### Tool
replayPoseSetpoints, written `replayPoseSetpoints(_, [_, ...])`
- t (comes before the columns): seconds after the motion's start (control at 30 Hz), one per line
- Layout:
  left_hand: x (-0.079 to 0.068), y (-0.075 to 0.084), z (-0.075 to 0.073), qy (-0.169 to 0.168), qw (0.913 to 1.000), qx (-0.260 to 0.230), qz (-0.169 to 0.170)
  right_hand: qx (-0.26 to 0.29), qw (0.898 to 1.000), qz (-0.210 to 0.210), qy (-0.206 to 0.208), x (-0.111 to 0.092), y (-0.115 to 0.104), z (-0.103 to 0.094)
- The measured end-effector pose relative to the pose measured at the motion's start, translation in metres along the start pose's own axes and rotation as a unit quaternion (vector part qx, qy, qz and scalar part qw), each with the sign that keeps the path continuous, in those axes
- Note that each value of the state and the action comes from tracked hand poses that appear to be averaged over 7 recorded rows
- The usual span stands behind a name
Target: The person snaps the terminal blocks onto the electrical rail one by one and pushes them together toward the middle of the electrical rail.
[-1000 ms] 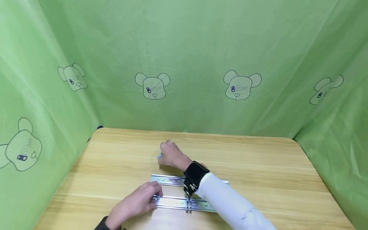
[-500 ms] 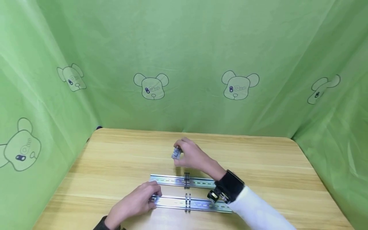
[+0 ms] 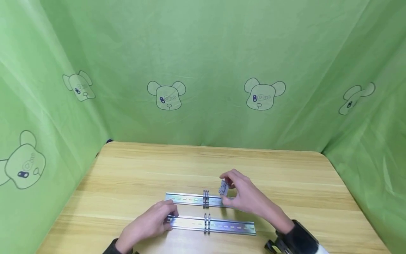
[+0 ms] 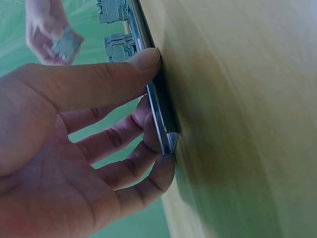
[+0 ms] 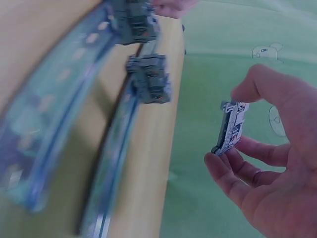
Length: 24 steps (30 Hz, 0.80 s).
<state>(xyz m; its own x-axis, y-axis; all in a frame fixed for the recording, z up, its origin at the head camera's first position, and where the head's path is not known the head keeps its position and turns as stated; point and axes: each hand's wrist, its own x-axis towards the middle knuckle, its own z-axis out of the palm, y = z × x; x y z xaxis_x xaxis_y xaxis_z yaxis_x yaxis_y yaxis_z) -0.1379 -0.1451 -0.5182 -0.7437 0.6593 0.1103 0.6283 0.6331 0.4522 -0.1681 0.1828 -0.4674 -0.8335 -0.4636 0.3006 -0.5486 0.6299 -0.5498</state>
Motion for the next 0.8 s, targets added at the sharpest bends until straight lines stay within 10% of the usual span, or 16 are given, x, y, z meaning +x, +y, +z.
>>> replayPoseSetpoints(0.8, [0.000, 0.000, 0.000, -0.004, 0.9999, -0.006, -0.008, 0.081, 0.994, -0.067, 0.022, -0.100, 0.052, -0.003])
